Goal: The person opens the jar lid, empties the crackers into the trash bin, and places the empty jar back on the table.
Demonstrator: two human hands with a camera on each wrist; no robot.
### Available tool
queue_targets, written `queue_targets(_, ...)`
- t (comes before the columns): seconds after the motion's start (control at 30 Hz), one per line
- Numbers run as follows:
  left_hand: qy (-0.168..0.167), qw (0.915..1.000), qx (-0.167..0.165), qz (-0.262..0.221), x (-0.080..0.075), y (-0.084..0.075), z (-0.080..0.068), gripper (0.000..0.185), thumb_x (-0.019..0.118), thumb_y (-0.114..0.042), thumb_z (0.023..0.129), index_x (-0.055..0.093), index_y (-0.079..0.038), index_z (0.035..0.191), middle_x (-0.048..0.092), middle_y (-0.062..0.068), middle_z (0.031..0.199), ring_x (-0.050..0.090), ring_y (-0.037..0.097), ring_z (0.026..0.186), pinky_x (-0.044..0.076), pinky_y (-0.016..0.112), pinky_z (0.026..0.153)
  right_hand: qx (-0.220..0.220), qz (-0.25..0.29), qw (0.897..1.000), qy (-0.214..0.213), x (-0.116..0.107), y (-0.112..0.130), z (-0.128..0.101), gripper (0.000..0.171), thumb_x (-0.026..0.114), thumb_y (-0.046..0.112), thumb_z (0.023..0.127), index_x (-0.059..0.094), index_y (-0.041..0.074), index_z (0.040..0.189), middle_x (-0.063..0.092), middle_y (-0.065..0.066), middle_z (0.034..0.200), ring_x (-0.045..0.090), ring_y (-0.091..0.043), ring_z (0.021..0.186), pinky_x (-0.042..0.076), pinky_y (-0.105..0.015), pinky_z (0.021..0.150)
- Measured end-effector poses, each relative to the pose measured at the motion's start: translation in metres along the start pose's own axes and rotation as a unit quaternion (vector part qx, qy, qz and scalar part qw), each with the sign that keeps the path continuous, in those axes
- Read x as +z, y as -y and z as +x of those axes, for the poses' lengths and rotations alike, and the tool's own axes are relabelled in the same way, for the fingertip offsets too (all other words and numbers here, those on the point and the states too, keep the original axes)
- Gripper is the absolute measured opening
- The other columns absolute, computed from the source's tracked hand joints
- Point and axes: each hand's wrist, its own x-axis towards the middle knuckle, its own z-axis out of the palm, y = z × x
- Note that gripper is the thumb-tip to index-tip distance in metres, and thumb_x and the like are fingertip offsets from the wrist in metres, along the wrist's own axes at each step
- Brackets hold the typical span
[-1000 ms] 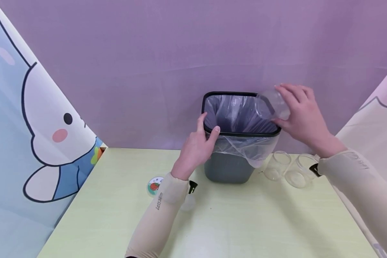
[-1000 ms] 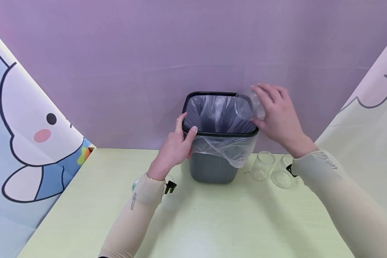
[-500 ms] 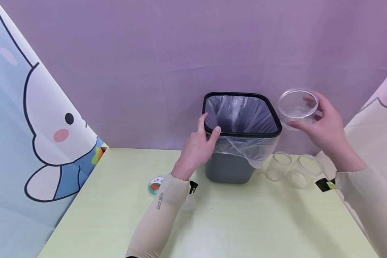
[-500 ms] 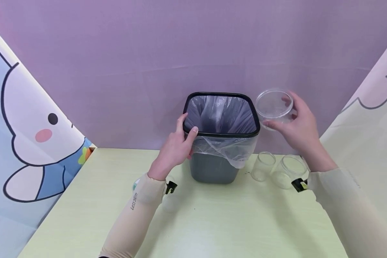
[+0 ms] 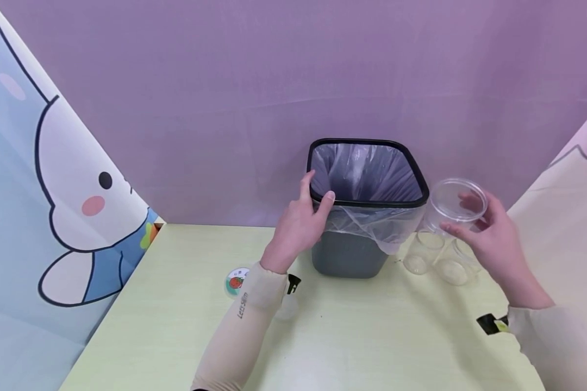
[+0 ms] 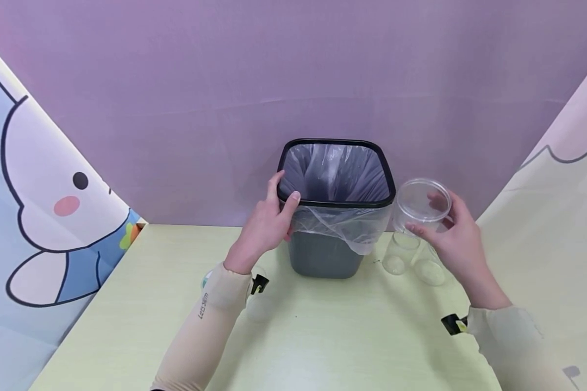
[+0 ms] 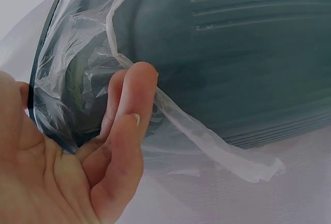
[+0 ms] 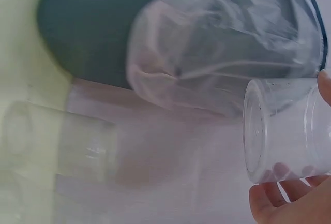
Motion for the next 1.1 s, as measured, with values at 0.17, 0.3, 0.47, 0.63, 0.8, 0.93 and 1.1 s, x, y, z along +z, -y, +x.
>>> queue_targets(0.17,0.003,1.0000,0.002,-0.001,0.000,-0.001,0.000,0.076,0.029,-0.074,0.095,0.000,-0.040,0.157,0.061,0.003,0.056,0.061,0.017,0.046,0.047,0.040,0.057,0.008,0.020,1.000,0.005,0.010,-0.024,-0.021,0.074,0.081,0.005,0.082,0.042,0.008,0.146,0.056,0.002,0.129,0.051,-0.005,0.114,0.039,-0.006,0.088)
queue_targets(0.3,0.001,1.0000,0.008,-0.002,0.001,-0.002,0.000,0.077,0.030,-0.074,0.095,0.000,-0.040,0.157,0.061,0.002,0.054,0.061,0.017,0.045,0.047,0.040,0.058,0.017,0.025,1.000,0.008,0.018,-0.042,-0.039,0.073,0.080,0.002,0.082,0.042,0.005,0.144,0.056,0.010,0.126,0.049,-0.005,0.115,0.038,-0.005,0.088)
queue_targets(0.47,0.003,0.9999,0.010,-0.004,0.001,-0.002,0.000,0.077,0.029,-0.075,0.094,-0.001,-0.041,0.157,0.061,0.002,0.055,0.061,0.017,0.046,0.047,0.039,0.058,0.023,0.030,0.999,0.015,0.028,-0.060,-0.059,0.072,0.080,0.001,0.081,0.042,0.001,0.142,0.056,0.016,0.124,0.050,-0.005,0.114,0.038,-0.006,0.089)
queue_targets(0.63,-0.001,0.9999,0.011,-0.008,0.000,-0.001,-0.001,0.077,0.028,-0.076,0.094,0.000,-0.041,0.157,0.061,0.003,0.056,0.061,0.017,0.046,0.047,0.039,0.056,0.046,0.014,0.999,0.025,0.036,-0.072,-0.075,0.080,0.081,0.008,0.083,0.034,0.002,0.147,0.056,-0.004,0.136,0.048,0.001,0.115,0.035,-0.005,0.088)
queue_targets(0.8,-0.002,0.9999,0.011,-0.004,0.000,0.000,-0.001,0.078,0.027,-0.077,0.093,0.000,-0.040,0.157,0.061,0.003,0.055,0.061,0.017,0.046,0.047,0.039,0.056,0.069,0.005,0.997,0.037,0.044,-0.083,-0.087,0.084,0.081,0.011,0.084,0.030,0.000,0.149,0.048,-0.026,0.142,0.046,0.005,0.116,0.035,-0.003,0.091)
queue_targets(0.93,-0.006,0.9999,0.010,-0.006,-0.001,0.000,-0.001,0.079,0.028,-0.076,0.094,0.001,-0.038,0.157,0.061,0.003,0.055,0.061,0.017,0.045,0.047,0.039,0.056,0.079,0.018,0.996,0.043,0.051,-0.093,-0.095,0.084,0.081,0.011,0.084,0.029,-0.001,0.149,0.045,-0.029,0.141,0.045,0.004,0.118,0.034,-0.003,0.095)
queue_targets(1.1,-0.005,0.9999,0.011,-0.004,0.000,0.001,-0.001,0.079,0.027,-0.077,0.093,0.001,-0.039,0.157,0.061,0.003,0.055,0.061,0.017,0.045,0.047,0.039,0.056,0.104,0.022,0.993,0.058,0.057,-0.105,-0.104,0.087,0.081,0.012,0.084,0.026,-0.003,0.150,0.043,-0.029,0.143,0.045,-0.011,0.128,0.031,-0.002,0.094)
